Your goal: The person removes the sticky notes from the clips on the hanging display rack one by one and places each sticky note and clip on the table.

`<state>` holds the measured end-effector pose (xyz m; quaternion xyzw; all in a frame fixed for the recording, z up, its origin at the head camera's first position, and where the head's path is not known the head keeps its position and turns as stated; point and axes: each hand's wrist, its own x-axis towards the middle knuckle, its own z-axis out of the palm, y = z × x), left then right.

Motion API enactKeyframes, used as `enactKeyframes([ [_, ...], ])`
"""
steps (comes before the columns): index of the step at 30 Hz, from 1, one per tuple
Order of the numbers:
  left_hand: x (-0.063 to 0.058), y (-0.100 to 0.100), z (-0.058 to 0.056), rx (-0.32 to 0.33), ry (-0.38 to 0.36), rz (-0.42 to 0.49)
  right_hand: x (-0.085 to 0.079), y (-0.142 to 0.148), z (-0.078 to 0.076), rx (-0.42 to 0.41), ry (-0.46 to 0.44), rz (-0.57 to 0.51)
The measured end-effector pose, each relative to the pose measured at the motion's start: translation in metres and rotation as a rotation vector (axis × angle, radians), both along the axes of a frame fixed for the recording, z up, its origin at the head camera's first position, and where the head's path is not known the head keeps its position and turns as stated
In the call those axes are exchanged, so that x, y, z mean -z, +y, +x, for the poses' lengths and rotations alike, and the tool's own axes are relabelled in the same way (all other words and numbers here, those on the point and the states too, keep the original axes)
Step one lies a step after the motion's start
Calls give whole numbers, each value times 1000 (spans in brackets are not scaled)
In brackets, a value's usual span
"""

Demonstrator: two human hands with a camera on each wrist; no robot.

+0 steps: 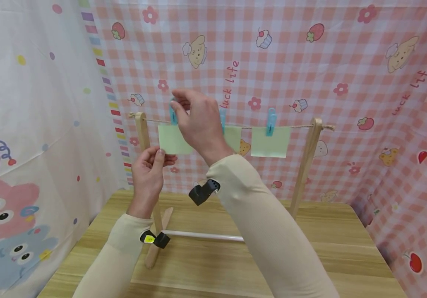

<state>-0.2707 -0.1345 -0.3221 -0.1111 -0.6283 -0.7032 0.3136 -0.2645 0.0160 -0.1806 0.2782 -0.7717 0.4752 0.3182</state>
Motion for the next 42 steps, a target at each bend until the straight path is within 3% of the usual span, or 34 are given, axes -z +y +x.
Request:
enactKeyframes([
  [11,9,-3,5,14,13,-49,2,3,4,-24,34,-13],
  [17,13,-5,6,4,3,-48,7,7,8,-63,101,-2],
  [30,29,-11,15,9,-16,-49,27,18,19,-140,212,20],
  [42,47,-23,30,-3,-59,-64,55,40,29,-173,214,43],
])
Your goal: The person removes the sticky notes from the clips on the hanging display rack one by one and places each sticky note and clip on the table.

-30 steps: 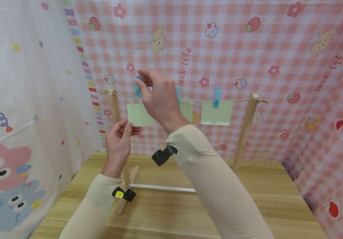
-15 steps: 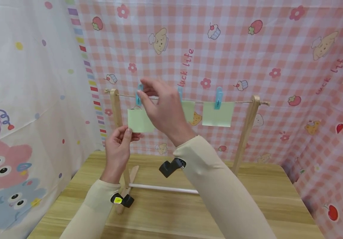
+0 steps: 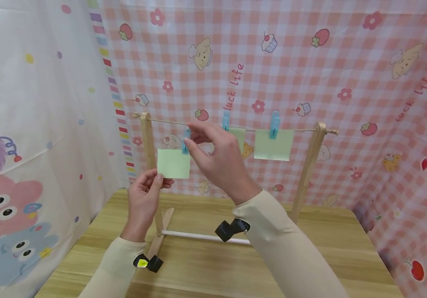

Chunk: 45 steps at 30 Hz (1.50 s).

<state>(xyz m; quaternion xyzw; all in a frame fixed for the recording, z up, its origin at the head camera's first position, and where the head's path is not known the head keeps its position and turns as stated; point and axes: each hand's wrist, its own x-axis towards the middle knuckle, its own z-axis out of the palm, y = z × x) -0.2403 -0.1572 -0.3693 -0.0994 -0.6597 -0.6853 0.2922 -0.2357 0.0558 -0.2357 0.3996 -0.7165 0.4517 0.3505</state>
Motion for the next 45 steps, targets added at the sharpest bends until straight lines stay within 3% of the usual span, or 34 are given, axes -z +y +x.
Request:
enactKeyframes([
  [18,37,-8,23,-16,-123,-7,46,39,8,68,-29,35],
  [24,53,-7,30,-6,-198,3,66,49,7,60,-5,56],
  [36,81,-10,50,14,-281,30,111,71,16,152,-47,98],
  [45,101,-21,66,15,-348,-1,135,84,24,138,-38,84],
])
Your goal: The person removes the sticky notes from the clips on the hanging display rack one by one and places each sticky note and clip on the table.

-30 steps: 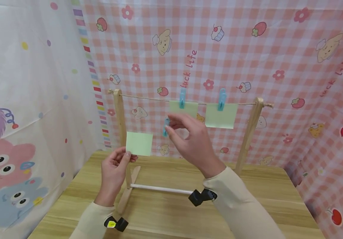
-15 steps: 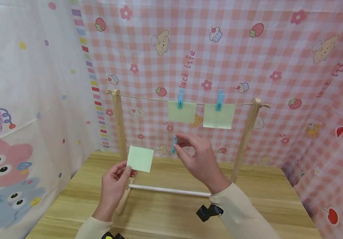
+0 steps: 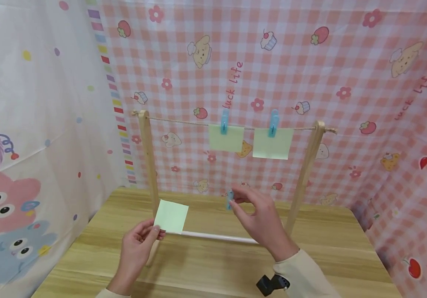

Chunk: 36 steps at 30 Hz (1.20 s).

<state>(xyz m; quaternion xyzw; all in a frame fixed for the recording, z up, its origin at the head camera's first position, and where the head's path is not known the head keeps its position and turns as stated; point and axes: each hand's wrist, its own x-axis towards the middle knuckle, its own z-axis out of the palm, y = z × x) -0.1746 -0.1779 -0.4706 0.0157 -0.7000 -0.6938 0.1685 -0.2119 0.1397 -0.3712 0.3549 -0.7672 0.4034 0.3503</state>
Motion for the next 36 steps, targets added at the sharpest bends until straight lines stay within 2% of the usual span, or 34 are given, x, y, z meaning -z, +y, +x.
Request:
enactKeyframes([
  [7,14,-11,15,11,-71,-37,15,8,6,-2,-48,11],
  [13,28,-18,25,38,-98,-86,31,17,15,0,-139,21],
  [17,38,-18,31,71,-99,-84,41,24,21,5,-181,24],
  [25,53,-21,43,102,-166,-87,61,36,34,39,-216,-7],
  [30,62,-27,48,178,-215,-93,76,44,42,76,-271,-46],
  [36,69,-36,54,293,-278,-95,95,55,55,127,-393,-88],
])
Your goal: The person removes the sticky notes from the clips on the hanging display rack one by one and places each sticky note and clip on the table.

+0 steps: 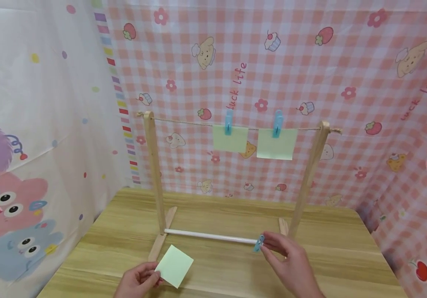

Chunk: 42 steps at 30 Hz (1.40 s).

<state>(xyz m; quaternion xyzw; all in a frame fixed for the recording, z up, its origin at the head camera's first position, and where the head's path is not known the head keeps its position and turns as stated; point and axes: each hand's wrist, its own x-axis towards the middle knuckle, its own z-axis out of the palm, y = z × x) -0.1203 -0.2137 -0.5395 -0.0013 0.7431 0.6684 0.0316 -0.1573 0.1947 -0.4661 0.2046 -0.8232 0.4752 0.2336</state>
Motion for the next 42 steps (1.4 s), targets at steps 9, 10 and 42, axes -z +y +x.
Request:
enactKeyframes([
  [9,9,-7,7,92,-53,8,31,9,15,45,-69,-19],
  [10,10,-8,7,93,-53,-2,34,9,16,47,-72,-20],
  [42,-3,-25,7,85,44,-410,68,12,27,127,-144,-56],
])
